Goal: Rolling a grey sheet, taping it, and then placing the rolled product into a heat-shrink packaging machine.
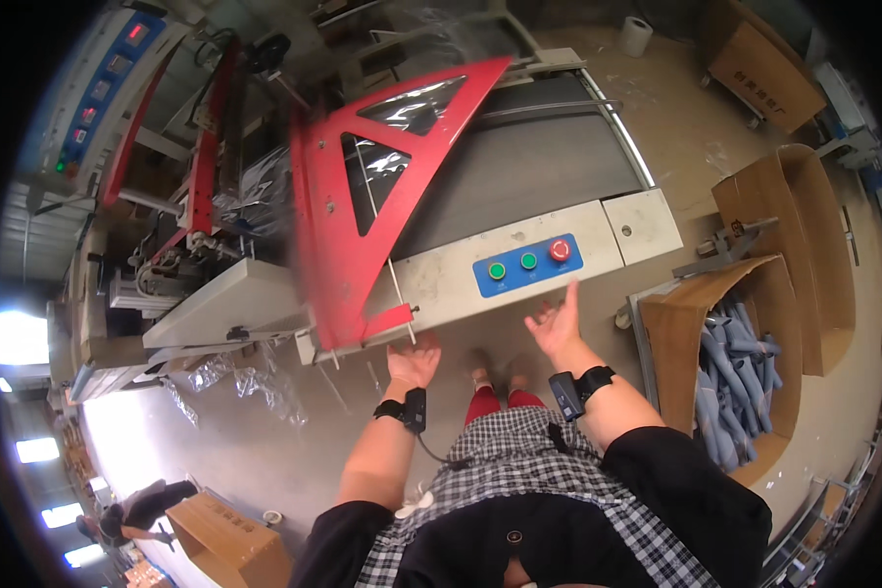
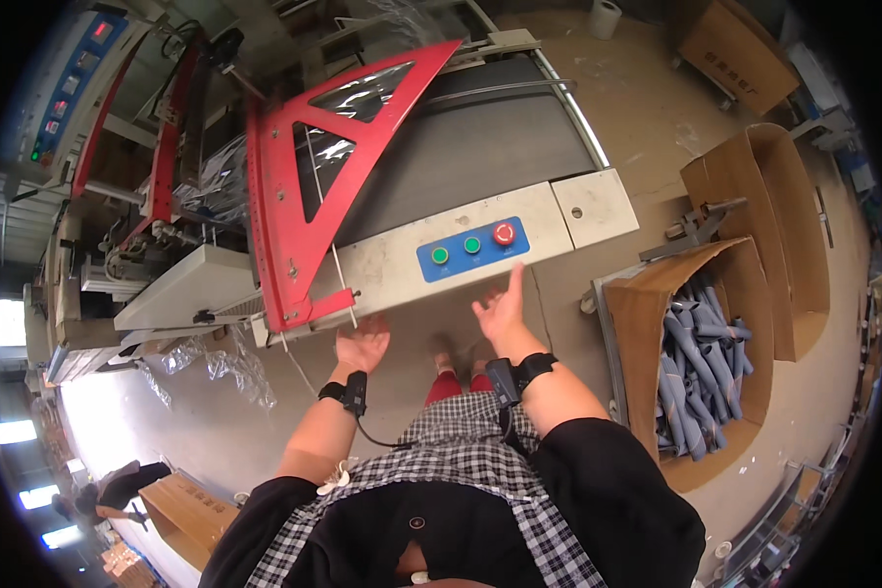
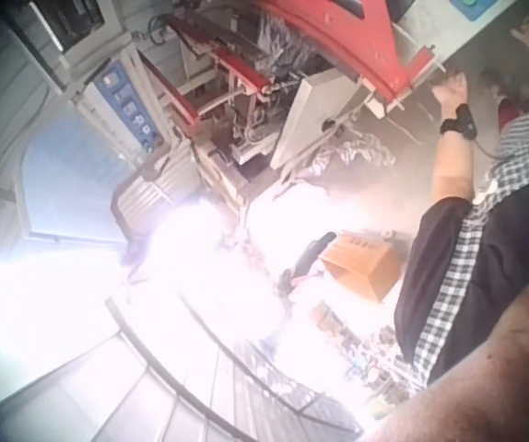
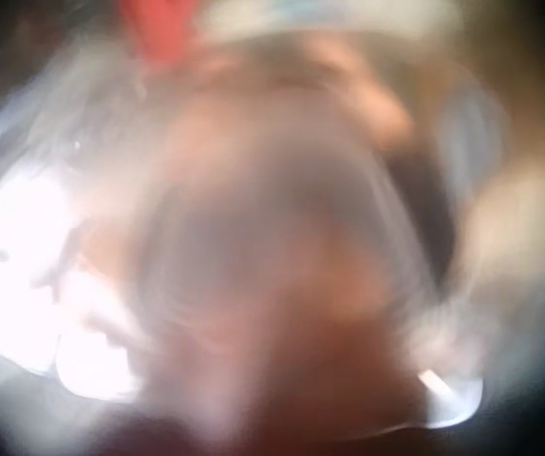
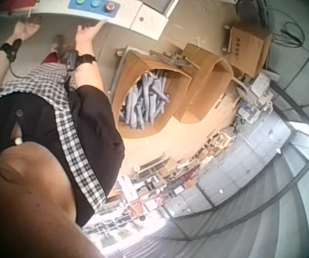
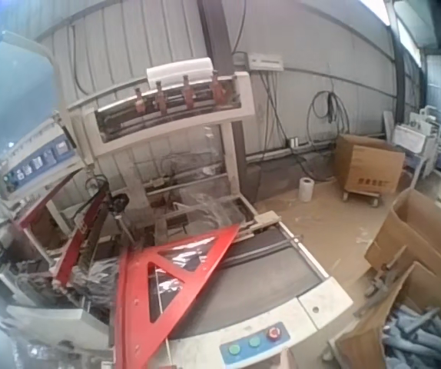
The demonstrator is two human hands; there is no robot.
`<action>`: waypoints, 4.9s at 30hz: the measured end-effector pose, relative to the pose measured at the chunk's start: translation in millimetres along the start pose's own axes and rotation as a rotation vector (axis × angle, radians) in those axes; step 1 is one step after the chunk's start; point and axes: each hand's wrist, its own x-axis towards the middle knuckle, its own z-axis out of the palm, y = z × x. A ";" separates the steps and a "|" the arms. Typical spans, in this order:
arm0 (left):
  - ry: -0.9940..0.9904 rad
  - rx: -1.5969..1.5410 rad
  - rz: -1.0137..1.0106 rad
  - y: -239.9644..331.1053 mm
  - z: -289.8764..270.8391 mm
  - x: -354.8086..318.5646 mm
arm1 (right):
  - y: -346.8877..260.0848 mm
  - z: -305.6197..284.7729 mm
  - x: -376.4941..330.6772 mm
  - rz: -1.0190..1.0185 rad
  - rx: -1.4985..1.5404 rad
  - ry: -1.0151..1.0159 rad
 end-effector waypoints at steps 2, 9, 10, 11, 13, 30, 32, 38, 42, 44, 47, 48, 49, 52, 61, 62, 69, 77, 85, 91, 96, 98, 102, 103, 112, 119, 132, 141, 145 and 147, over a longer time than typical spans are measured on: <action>-0.030 0.813 -0.068 23.9 -45.3 -5.5 | -6.2 23.9 -23.8 -0.203 -0.361 0.048; 0.100 1.374 -0.025 75.6 -173.1 -121.5 | -1.1 55.9 -10.0 -0.301 -0.668 0.511; 0.138 1.339 0.027 84.9 -189.6 -134.0 | -0.6 60.0 -16.6 -0.311 -0.679 0.502; 0.174 1.307 0.073 92.1 -205.3 -145.5 | 0.8 60.2 -22.3 -0.320 -0.688 0.499; 0.212 1.217 0.121 99.5 -224.4 -166.0 | 2.7 55.9 -24.7 -0.356 -0.757 0.495; -0.339 1.878 0.632 325.9 -136.6 -229.5 | -7.5 -53.4 -30.4 -0.359 -0.728 0.379; -0.401 1.832 0.637 333.5 -100.9 -274.2 | -35.8 -108.7 -43.0 -0.408 -0.851 0.404; -0.545 1.673 0.942 489.6 33.2 -337.1 | -16.8 -103.8 -32.4 -0.401 -0.742 0.172; -0.632 1.655 1.091 532.9 71.6 -355.5 | -15.0 -78.5 -51.4 -0.344 -0.808 0.384; -0.629 1.667 1.130 534.4 98.2 -369.4 | -19.8 -105.8 -47.1 -0.346 -0.786 0.439; -0.580 1.658 1.148 528.4 148.2 -388.2 | -16.4 -82.0 -52.3 -0.316 -0.851 0.528; -0.564 1.700 1.201 528.4 166.9 -386.0 | -17.4 -85.4 -41.6 -0.447 -0.657 0.382; -0.513 1.705 1.250 525.8 183.3 -390.1 | -22.9 -78.0 -22.0 -0.515 -0.598 0.258; -0.591 1.759 1.298 533.9 205.9 -372.6 | -20.7 -26.5 6.9 -0.563 -0.626 0.519; -0.221 1.964 1.260 741.3 274.4 -368.2 | 181.5 -70.2 -23.9 -0.466 -0.546 0.421; -0.184 1.968 1.229 777.4 285.9 -357.9 | 209.7 -87.8 -42.5 -0.411 -0.571 0.457; -0.037 1.847 1.064 1034.8 383.4 -245.3 | 461.6 -35.4 -134.7 -0.234 -0.511 0.595; -0.106 1.458 1.140 1183.4 475.7 -107.1 | 613.1 60.5 -153.8 -0.155 -0.466 0.687; 0.508 1.994 2.092 1189.9 481.4 -96.2 | 667.4 30.3 -173.6 -0.138 -0.412 0.706; 0.273 2.132 2.080 1124.2 457.6 -123.6 | 613.9 3.2 -158.3 -0.345 -0.361 0.680; -0.499 1.960 1.627 925.4 301.6 -289.9 | 462.2 -87.0 -134.6 -0.390 -0.542 0.674; -0.707 2.146 1.603 813.7 241.1 -340.7 | 411.8 -114.4 -164.5 -0.327 -0.514 0.737; -1.165 2.446 1.127 574.8 89.5 -483.0 | 298.8 -210.0 -203.2 -0.280 -0.603 0.636; -1.109 2.645 0.976 494.9 75.2 -513.1 | 283.3 -254.2 -220.1 -0.275 -0.625 0.604; -1.814 2.690 0.375 47.5 -33.4 -481.0 | 118.6 -553.6 -324.7 -0.361 -0.689 0.710; -1.968 2.578 0.065 -299.2 23.5 -479.4 | -77.9 -750.5 -337.0 -0.434 -0.557 0.894; -2.085 2.554 0.213 -786.4 458.4 -410.1 | -483.6 -680.3 -309.3 -0.399 -0.716 0.897; -1.924 2.385 0.679 -923.0 953.5 -161.0 | -712.9 -255.6 -119.9 -0.494 -0.493 1.228; -1.805 2.408 1.044 -986.4 998.7 -137.8 | -740.2 -191.5 -73.4 -0.311 -0.623 1.308; -1.684 2.447 1.098 -1007.4 978.2 -121.7 | -779.3 -177.5 -88.4 -0.136 -0.637 1.138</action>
